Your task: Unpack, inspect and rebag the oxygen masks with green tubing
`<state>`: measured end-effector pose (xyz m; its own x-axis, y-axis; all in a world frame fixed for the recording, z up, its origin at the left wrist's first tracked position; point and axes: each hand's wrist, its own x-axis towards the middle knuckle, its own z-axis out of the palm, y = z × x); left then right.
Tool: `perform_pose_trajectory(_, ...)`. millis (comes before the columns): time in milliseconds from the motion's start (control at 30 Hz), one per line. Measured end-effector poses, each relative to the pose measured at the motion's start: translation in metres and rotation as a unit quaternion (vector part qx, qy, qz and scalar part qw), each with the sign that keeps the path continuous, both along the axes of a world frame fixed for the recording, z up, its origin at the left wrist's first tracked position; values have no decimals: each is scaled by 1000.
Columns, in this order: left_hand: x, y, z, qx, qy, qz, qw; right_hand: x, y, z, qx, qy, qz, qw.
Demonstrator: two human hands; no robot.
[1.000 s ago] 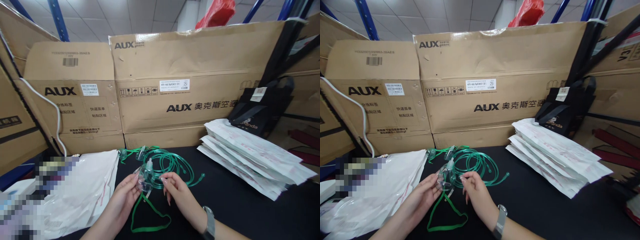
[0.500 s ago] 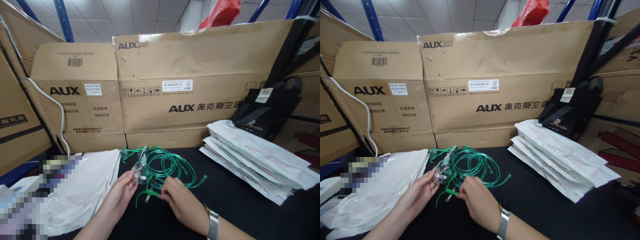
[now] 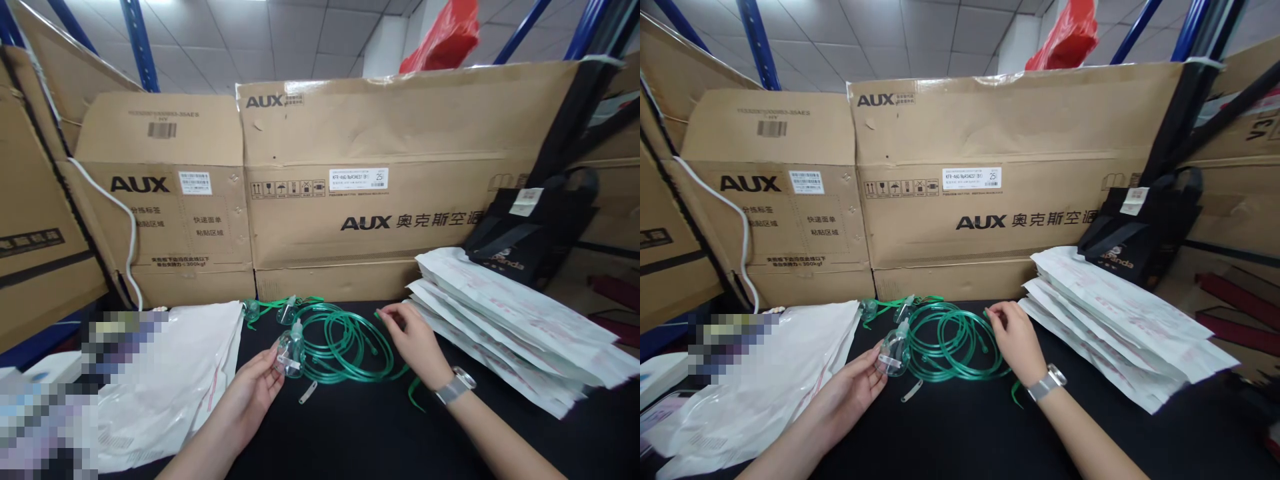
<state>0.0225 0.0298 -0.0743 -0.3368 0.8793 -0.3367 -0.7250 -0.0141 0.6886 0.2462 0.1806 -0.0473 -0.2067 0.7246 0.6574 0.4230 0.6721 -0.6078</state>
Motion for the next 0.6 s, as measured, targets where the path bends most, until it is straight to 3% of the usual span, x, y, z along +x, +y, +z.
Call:
perform_pose_trajectory(67,-1,0,1,1,-2,-1,1000,-2,4,-3,-36,-28,27,999)
perform_pose_trajectory(133,-1,0,1,-2,-3,-1,1000,-6,1,-4,-119,-7,105,987)
perform_pose_trajectory(233,-2,0,0,-4,-4,-6,1000,-12,-10,-4,-254,0,234,939)
perform_pose_trajectory(300,-2,0,-1,-6,-5,-7,1000,-13,-14,-3,-285,-31,247,926)
perform_pose_trajectory(367,-2,0,-1,-9,-7,-6,1000,-12,-15,-3,-257,-83,200,942)
perform_pose_trajectory(467,-2,0,0,-15,-8,-5,1000,-6,-8,-3,-141,-204,46,968)
perform_pose_trajectory(533,-2,0,1,-18,-10,-3,1000,0,0,-4,-92,-308,-69,944)
perform_pose_trajectory(600,-2,1,1,-17,-11,-2,1000,7,10,-6,-96,-387,-142,906)
